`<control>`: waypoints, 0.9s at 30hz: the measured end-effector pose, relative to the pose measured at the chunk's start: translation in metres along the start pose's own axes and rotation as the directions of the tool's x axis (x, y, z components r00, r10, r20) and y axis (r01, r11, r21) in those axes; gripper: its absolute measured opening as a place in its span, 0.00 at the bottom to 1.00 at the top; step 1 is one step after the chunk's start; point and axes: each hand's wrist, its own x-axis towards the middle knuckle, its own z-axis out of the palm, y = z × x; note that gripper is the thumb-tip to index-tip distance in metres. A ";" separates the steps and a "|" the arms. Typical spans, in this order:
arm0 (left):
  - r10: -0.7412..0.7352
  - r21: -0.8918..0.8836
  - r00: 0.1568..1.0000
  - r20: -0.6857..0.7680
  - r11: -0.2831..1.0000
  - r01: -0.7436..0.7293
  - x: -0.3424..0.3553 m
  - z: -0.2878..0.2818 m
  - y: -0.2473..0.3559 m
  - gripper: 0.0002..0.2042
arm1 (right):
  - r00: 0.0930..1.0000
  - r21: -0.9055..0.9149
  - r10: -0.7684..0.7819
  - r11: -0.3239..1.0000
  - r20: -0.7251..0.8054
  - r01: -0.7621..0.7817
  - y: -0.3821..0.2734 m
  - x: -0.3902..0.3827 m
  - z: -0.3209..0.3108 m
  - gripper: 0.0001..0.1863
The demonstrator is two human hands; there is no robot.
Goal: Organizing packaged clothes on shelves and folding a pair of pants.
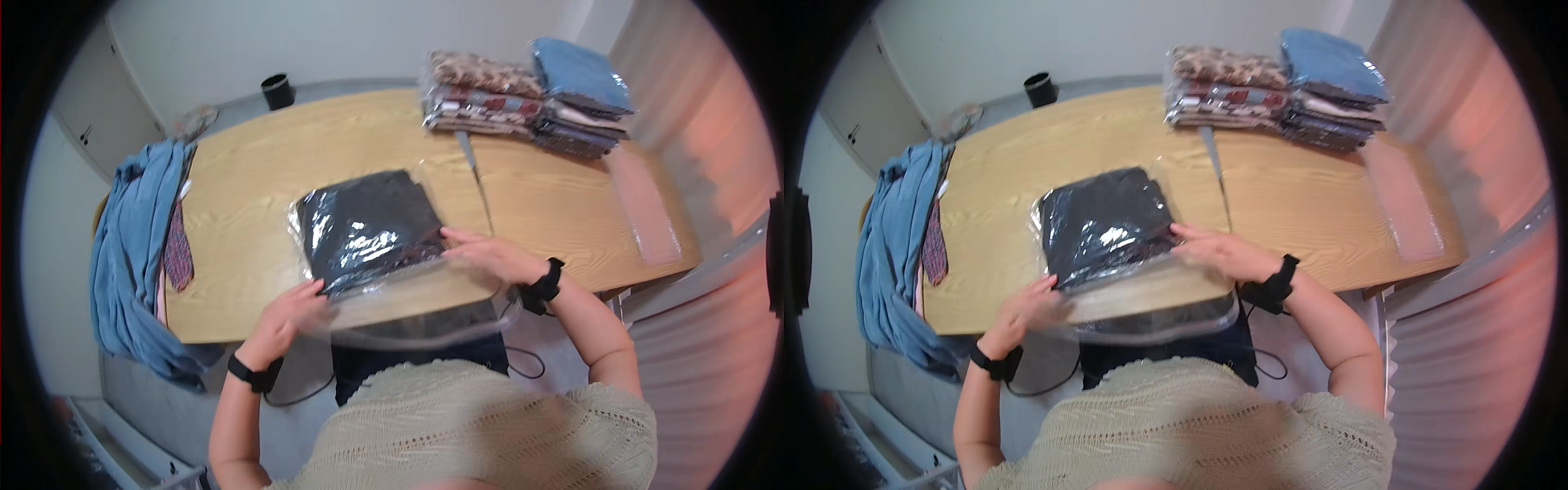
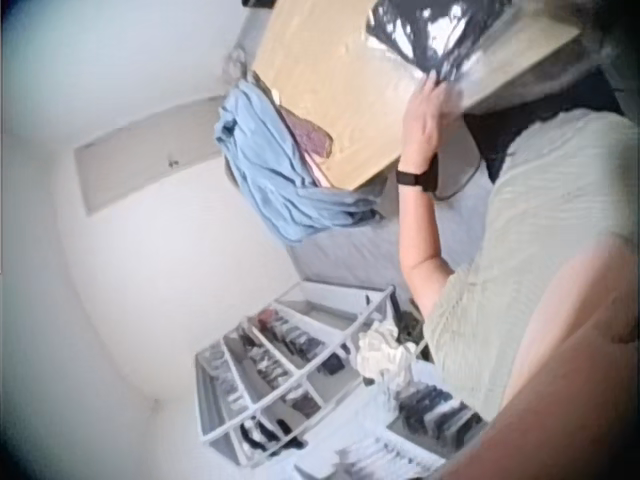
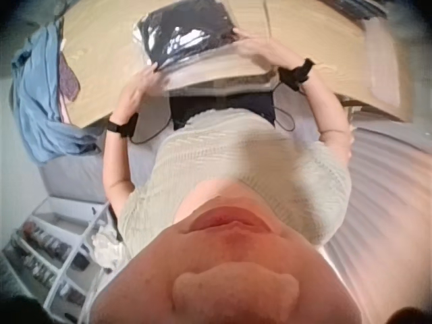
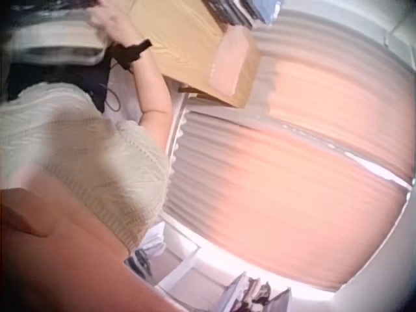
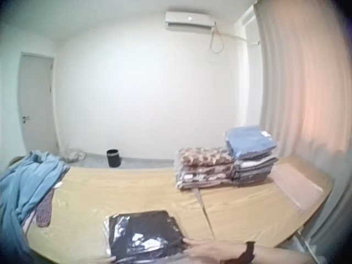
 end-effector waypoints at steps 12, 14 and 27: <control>-0.348 -0.514 0.886 -0.305 0.844 0.155 -0.005 0.035 -0.011 0.17 | 0.805 0.160 0.112 0.987 -0.583 -0.021 0.018 -0.012 0.057 0.18; -0.472 -0.629 0.842 -0.262 0.745 0.222 -0.003 0.037 -0.011 0.17 | 0.779 0.313 0.193 0.950 -0.597 0.005 0.017 -0.009 0.067 0.18; -0.695 -0.745 0.680 -0.234 0.577 0.334 0.001 0.051 -0.011 0.15 | 0.571 0.510 0.463 0.856 -0.678 -0.088 0.016 -0.001 0.086 0.17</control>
